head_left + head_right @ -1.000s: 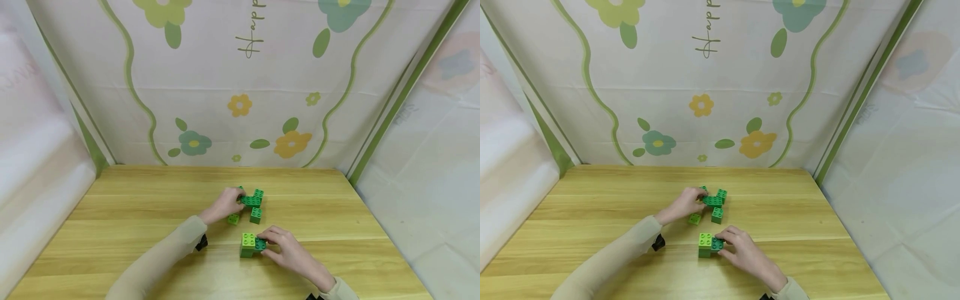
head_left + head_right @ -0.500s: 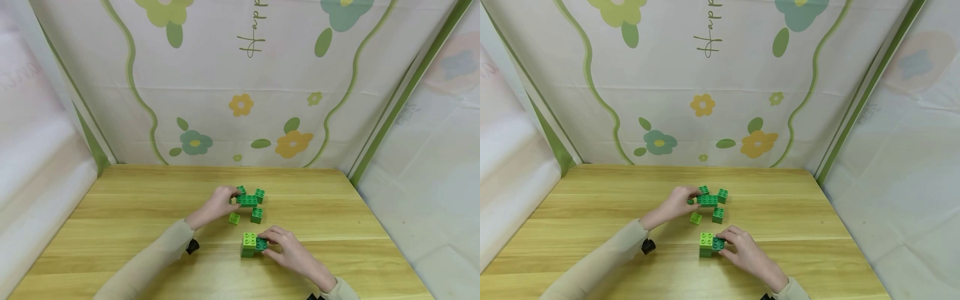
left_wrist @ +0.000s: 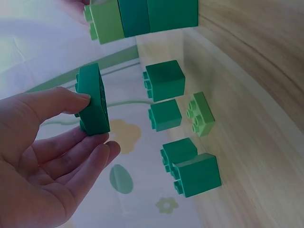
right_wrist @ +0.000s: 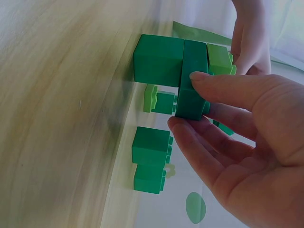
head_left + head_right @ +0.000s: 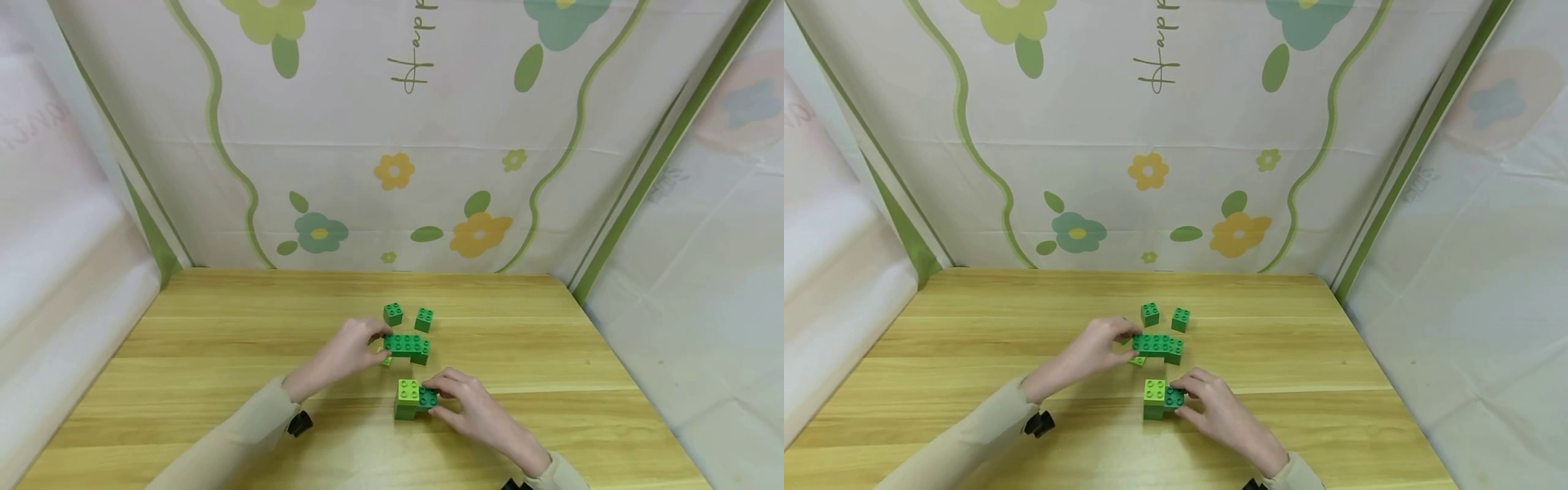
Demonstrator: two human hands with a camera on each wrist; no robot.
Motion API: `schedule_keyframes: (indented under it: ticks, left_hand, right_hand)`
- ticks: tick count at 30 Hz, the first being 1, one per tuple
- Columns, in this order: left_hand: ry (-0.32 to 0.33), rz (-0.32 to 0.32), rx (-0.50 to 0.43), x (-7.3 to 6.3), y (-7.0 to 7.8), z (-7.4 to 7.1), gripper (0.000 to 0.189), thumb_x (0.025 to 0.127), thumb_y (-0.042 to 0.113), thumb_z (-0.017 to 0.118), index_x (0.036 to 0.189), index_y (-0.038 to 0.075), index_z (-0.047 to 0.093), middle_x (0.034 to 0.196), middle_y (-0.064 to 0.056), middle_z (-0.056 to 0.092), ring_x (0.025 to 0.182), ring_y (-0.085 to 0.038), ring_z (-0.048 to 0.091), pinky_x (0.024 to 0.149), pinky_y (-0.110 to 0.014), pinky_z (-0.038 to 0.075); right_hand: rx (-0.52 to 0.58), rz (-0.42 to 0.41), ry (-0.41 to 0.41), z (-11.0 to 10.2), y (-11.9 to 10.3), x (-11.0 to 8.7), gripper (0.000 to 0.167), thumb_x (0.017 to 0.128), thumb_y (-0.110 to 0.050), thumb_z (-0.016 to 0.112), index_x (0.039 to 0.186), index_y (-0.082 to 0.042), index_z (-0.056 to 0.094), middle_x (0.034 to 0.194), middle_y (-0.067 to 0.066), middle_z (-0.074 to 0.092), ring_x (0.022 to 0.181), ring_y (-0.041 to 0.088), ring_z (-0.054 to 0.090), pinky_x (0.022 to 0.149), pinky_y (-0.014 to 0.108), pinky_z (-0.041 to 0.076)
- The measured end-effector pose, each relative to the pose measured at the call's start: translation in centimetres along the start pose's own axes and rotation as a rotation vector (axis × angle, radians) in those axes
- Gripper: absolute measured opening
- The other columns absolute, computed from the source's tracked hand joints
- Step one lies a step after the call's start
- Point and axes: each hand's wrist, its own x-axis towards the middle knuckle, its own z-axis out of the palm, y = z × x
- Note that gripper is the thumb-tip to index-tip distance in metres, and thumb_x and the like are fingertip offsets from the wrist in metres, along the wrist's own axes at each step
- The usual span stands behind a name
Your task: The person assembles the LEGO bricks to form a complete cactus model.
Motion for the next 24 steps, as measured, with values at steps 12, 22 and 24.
schedule_keyframes:
  ticks: [12, 22, 24]
  left_hand:
    - [0.005, 0.027, -0.011, -2.2, 1.4, -0.5, 0.028, 0.080, 0.014, 0.081, 0.105, 0.004, 0.073, 0.096, -0.005, 0.074, 0.081, -0.011, 0.066, 0.070, -0.015, 0.055]
    - [-0.022, 0.043, -0.049, -3.4, 2.0, -0.5, 0.028, 0.079, 0.011, 0.081, 0.105, 0.004, 0.073, 0.096, -0.005, 0.075, 0.081, -0.012, 0.066, 0.071, -0.017, 0.057]
    - [-0.026, 0.038, -0.049, -3.5, 2.1, -0.5, 0.028, 0.079, 0.011, 0.080, 0.105, 0.004, 0.073, 0.096, -0.005, 0.075, 0.081, -0.011, 0.066, 0.071, -0.016, 0.056]
  right_hand:
    - [-0.009, -0.021, 0.020, 0.1, 0.1, -0.1, 0.038, 0.080, -0.007, 0.078, 0.117, -0.004, 0.068, 0.109, 0.005, 0.069, 0.096, 0.015, 0.069, 0.079, 0.027, 0.062]
    - [-0.019, -0.051, 0.041, 0.2, 0.2, -0.1, 0.037, 0.079, -0.006, 0.079, 0.114, -0.003, 0.068, 0.107, 0.006, 0.069, 0.094, 0.016, 0.069, 0.078, 0.027, 0.062]
    - [-0.018, -0.052, 0.040, 0.2, 0.2, 0.0, 0.037, 0.079, -0.006, 0.079, 0.114, -0.003, 0.068, 0.107, 0.006, 0.069, 0.094, 0.017, 0.069, 0.078, 0.027, 0.062]
